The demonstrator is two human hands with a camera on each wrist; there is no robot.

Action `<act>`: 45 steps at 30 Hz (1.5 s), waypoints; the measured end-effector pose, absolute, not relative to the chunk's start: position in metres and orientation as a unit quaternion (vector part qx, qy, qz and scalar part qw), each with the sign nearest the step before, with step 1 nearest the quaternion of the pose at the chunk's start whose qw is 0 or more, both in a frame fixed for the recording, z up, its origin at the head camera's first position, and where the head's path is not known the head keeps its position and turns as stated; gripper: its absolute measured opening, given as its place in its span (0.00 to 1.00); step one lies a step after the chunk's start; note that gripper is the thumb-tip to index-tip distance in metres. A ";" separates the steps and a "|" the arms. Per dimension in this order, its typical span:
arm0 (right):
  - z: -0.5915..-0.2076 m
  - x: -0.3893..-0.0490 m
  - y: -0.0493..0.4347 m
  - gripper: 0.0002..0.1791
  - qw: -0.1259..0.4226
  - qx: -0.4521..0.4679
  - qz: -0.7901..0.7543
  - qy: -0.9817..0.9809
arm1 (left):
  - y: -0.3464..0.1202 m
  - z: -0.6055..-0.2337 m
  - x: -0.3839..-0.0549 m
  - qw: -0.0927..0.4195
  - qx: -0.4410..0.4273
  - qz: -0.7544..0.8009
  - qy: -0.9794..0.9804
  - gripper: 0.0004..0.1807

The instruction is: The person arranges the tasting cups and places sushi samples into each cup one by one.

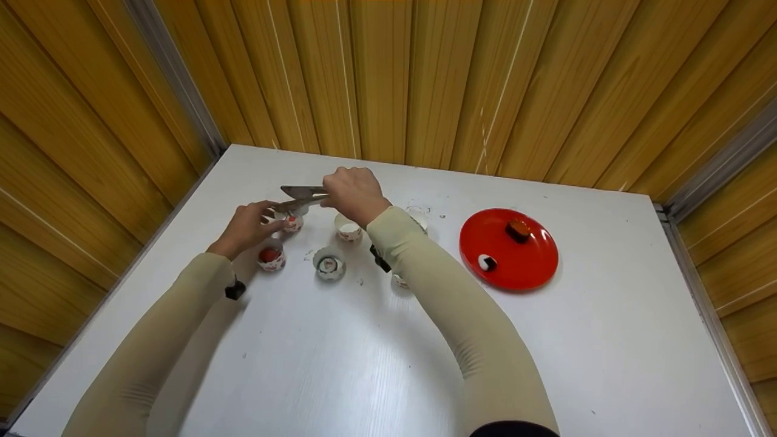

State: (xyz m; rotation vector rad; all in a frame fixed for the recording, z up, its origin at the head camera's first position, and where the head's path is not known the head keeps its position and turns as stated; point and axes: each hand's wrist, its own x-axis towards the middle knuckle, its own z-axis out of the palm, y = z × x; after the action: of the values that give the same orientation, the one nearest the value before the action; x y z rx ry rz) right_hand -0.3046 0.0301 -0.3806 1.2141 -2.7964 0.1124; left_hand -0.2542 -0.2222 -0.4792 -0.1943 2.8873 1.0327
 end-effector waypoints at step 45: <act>-0.383 -0.294 0.150 0.16 0.051 0.326 0.062 -0.942 | -0.249 -0.466 -0.256 0.058 -0.046 0.326 0.942 0.34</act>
State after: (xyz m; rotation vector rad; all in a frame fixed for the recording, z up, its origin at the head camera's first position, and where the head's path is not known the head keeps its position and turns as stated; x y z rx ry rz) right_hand -0.2938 0.1501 -0.3832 0.9919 -2.8673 0.1892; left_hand -0.2563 -0.2486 -0.4664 -0.1395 2.8556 0.9894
